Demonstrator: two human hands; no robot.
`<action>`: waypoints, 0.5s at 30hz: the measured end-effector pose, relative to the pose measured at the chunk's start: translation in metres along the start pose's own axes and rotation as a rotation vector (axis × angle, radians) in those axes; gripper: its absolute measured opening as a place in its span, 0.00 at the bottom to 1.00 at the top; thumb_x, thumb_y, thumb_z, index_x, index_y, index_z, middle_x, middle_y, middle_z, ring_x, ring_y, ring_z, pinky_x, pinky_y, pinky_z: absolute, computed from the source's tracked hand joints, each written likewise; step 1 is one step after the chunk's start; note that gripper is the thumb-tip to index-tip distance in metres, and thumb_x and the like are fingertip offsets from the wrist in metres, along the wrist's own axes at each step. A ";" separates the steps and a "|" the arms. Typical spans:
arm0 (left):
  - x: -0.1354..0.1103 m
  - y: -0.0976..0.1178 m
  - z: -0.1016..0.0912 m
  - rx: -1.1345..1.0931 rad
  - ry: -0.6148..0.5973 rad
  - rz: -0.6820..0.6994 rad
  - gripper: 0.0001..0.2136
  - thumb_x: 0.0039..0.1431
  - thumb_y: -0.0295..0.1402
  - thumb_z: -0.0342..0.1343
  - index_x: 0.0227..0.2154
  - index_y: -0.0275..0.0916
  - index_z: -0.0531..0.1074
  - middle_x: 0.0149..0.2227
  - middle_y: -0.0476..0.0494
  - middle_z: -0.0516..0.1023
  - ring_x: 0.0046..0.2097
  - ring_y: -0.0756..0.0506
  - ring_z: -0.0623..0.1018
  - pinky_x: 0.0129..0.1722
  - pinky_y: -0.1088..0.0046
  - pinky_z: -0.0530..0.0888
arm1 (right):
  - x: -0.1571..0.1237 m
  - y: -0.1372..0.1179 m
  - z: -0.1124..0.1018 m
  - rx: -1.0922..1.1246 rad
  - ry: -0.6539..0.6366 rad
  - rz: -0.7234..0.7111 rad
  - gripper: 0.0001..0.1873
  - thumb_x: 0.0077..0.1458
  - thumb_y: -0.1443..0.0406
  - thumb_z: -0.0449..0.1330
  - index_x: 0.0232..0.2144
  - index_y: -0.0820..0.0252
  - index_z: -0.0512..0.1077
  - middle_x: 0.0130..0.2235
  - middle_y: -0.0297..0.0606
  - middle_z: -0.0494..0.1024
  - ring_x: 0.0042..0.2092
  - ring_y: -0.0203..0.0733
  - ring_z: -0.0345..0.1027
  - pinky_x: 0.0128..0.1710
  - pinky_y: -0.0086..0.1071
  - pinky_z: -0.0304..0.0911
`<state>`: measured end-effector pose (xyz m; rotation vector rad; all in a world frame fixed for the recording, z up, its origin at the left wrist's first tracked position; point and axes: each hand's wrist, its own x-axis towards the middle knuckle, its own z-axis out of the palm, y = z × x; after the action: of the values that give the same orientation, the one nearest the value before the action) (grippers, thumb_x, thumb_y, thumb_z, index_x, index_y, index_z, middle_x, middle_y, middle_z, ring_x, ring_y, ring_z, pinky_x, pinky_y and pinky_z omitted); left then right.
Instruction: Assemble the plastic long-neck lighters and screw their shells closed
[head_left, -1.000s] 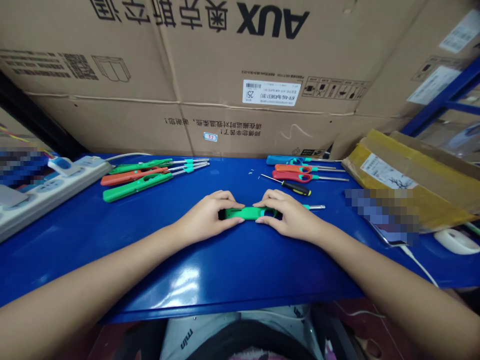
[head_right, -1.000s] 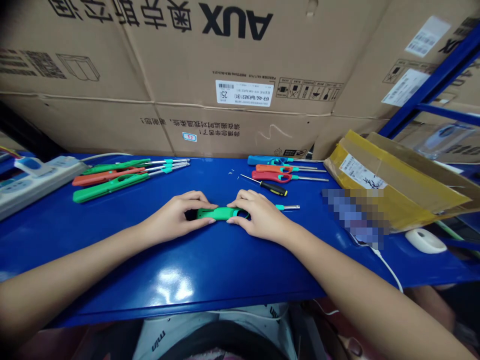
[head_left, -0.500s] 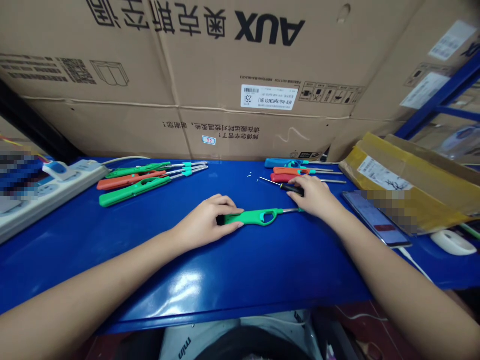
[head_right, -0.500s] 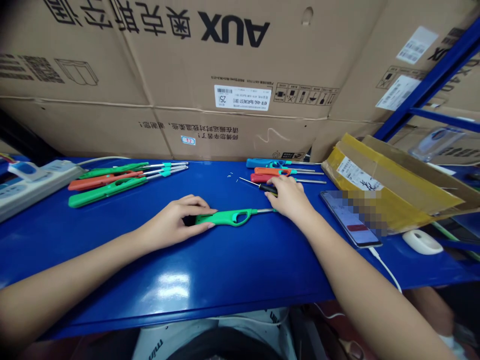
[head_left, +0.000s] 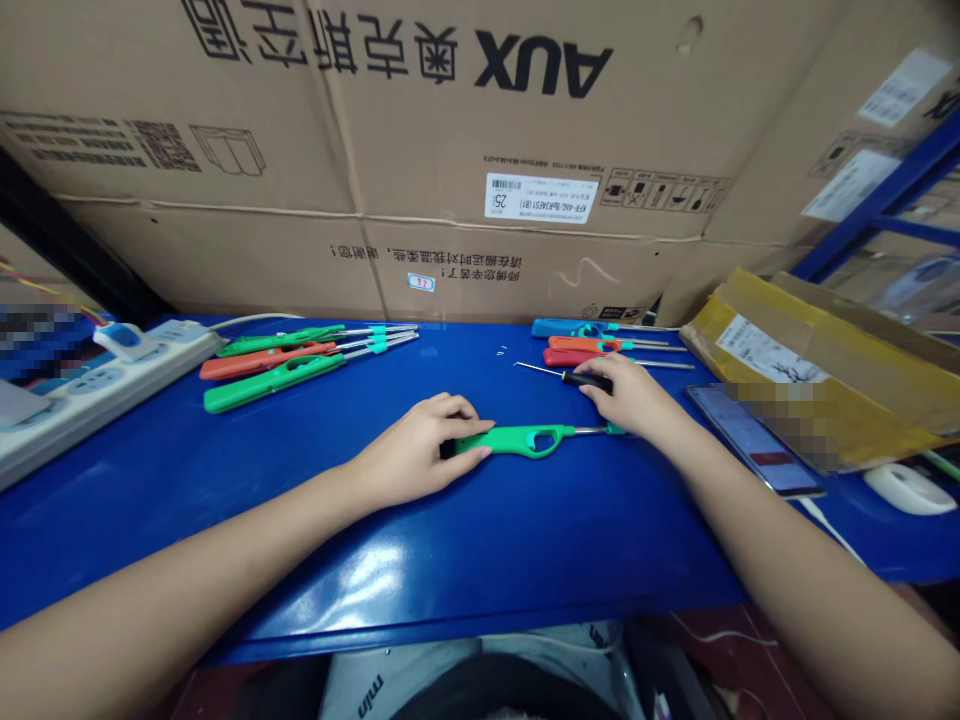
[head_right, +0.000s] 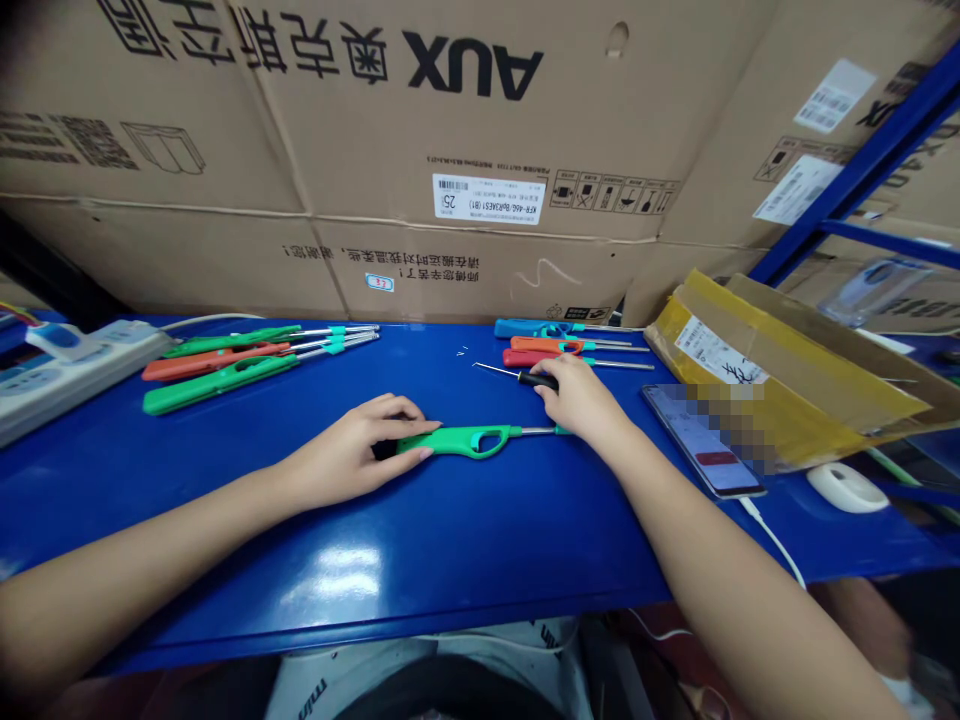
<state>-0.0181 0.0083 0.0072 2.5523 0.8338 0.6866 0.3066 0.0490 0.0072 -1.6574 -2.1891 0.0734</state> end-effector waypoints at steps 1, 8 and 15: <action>0.000 0.000 0.000 -0.005 -0.004 -0.006 0.15 0.66 0.36 0.56 0.53 0.39 0.77 0.46 0.38 0.77 0.47 0.42 0.76 0.50 0.61 0.75 | 0.001 -0.001 0.000 0.014 0.018 0.003 0.11 0.55 0.69 0.61 0.41 0.58 0.78 0.44 0.45 0.81 0.50 0.52 0.73 0.54 0.47 0.68; 0.001 0.004 0.009 -0.089 0.016 -0.023 0.16 0.64 0.35 0.60 0.52 0.37 0.78 0.46 0.40 0.78 0.48 0.43 0.77 0.52 0.62 0.74 | 0.000 -0.027 -0.010 0.555 0.262 -0.031 0.11 0.59 0.61 0.61 0.43 0.57 0.77 0.45 0.42 0.81 0.45 0.47 0.75 0.49 0.45 0.70; 0.002 0.014 0.019 -0.120 0.048 -0.060 0.21 0.59 0.43 0.65 0.52 0.39 0.78 0.46 0.41 0.80 0.48 0.41 0.78 0.51 0.60 0.75 | -0.010 -0.062 -0.021 1.132 0.323 0.077 0.18 0.47 0.56 0.73 0.38 0.58 0.77 0.35 0.33 0.79 0.25 0.30 0.67 0.26 0.29 0.68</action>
<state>0.0001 -0.0052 -0.0009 2.4027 0.8547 0.7579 0.2598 0.0173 0.0411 -0.9736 -1.3561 0.8256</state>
